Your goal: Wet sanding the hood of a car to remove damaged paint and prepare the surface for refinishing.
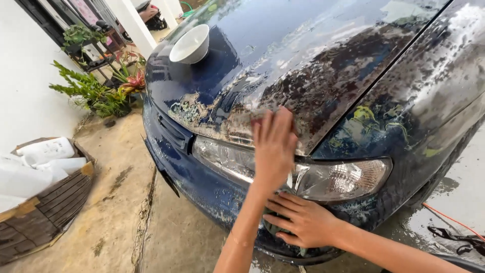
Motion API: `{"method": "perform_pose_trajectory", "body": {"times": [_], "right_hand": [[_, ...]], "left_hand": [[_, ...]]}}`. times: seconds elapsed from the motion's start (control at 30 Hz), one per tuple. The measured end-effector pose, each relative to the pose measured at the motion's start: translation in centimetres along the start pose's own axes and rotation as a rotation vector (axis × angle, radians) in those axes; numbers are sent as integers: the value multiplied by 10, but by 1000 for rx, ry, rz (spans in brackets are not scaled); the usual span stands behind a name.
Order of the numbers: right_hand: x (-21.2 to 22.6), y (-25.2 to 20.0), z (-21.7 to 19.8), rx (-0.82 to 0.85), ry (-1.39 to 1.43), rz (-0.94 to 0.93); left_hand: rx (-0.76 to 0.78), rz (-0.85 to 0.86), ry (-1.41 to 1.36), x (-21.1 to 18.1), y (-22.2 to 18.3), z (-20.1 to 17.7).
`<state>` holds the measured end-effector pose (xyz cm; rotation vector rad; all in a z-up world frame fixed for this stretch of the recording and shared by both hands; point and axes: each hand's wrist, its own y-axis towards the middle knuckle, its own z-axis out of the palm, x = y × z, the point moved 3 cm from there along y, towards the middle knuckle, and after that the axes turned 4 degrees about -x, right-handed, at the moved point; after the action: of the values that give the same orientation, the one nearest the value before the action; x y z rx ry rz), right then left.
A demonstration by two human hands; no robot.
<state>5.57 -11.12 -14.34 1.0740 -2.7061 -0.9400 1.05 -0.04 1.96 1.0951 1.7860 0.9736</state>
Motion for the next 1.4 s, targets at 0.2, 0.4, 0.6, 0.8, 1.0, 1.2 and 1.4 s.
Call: {"method": "perform_pose_trajectory", "body": {"times": [0.2,0.4,0.6,0.8,1.0,1.2,1.4], "right_hand": [[3,1,-4,0,12,11],[5,3,-9,-23,88,-2],[8,-1,-11,-71,49,-12],[18,4,-8,-67,93,6],[17,9,-27,-132,93,4],[14,10,-24,-102,153,21],[15,4,-16,-162,107,4]], "left_hand": [[299,-73,-34,55,22,14],[364,-430,242,106,26,47],[175,166,-9,-7,9,8],[722,-269,-94,35,28,37],[436,156,182,-31,-4,42],[616,31,219,-15,36,68],[654,-134,254,-15,33,90]]}}
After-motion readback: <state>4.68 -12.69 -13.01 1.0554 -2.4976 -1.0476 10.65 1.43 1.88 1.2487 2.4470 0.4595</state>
